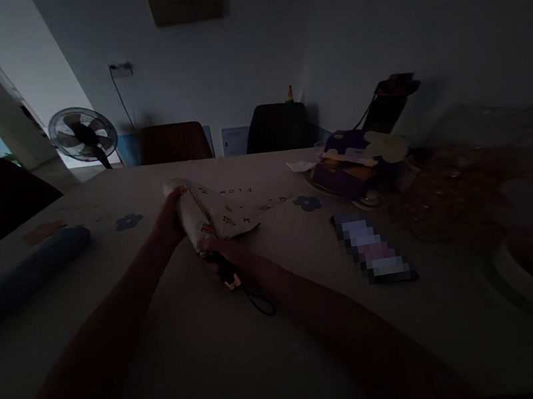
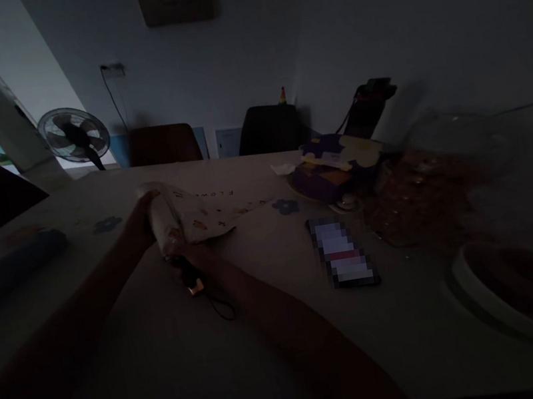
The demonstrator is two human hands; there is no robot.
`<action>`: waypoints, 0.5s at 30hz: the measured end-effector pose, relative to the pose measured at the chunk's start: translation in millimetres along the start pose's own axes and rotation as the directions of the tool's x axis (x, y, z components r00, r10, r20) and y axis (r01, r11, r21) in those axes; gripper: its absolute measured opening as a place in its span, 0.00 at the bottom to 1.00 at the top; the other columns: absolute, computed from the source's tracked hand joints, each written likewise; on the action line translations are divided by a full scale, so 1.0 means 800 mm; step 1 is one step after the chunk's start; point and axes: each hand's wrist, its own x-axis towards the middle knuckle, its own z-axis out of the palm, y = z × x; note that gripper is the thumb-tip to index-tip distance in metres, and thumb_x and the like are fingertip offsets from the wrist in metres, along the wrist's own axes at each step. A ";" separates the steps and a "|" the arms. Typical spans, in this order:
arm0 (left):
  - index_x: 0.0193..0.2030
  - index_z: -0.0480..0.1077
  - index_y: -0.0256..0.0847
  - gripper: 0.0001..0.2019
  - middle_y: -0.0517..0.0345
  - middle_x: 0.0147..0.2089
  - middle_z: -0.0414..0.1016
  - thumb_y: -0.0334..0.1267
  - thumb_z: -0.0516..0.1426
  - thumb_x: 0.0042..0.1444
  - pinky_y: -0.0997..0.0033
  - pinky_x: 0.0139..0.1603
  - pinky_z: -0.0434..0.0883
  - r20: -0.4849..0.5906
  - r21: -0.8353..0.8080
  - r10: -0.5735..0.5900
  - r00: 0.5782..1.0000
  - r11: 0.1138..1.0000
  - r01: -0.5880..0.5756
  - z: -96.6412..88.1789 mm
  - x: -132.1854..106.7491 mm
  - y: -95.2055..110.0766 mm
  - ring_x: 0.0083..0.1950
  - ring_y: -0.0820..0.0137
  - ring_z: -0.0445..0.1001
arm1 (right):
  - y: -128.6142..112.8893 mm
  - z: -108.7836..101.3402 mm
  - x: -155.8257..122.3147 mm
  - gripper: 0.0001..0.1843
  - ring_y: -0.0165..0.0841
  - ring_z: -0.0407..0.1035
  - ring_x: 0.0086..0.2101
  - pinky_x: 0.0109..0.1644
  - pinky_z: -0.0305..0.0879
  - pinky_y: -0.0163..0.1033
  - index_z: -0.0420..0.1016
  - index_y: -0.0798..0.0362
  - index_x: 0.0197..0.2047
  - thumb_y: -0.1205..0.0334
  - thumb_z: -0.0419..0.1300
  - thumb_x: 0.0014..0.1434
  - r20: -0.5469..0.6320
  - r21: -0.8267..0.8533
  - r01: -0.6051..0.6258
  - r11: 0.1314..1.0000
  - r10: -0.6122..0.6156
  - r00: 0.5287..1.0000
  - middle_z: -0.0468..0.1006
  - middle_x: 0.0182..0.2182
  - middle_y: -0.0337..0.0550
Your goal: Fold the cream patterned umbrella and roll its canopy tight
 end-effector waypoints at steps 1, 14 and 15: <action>0.49 0.70 0.34 0.26 0.44 0.39 0.76 0.52 0.58 0.48 0.60 0.48 0.73 -0.006 -0.032 0.011 1.000 0.999 -0.011 0.000 -0.003 0.004 0.44 0.57 0.75 | -0.002 0.001 -0.002 0.14 0.23 0.59 0.15 0.19 0.59 0.28 0.67 0.54 0.30 0.51 0.59 0.54 0.030 -0.030 0.007 1.000 -0.006 1.000 0.64 0.14 0.33; 0.51 0.69 0.36 0.36 0.42 0.42 0.76 0.66 0.45 0.50 0.52 0.49 0.70 0.097 0.244 0.210 0.973 0.943 -0.227 -0.006 -0.008 0.018 0.49 0.52 0.72 | 0.005 0.006 -0.010 0.14 0.24 0.58 0.16 0.17 0.57 0.30 0.68 0.54 0.29 0.52 0.61 0.51 0.074 -0.038 -0.036 0.999 0.038 0.997 0.64 0.17 0.32; 0.50 0.69 0.35 0.35 0.40 0.41 0.76 0.65 0.45 0.51 0.52 0.48 0.70 0.052 0.338 0.220 0.974 0.914 -0.224 -0.009 -0.003 0.013 0.48 0.51 0.73 | 0.005 0.004 -0.006 0.14 0.24 0.58 0.16 0.17 0.57 0.30 0.67 0.54 0.29 0.51 0.61 0.51 0.059 -0.007 -0.048 0.999 0.049 0.997 0.63 0.16 0.32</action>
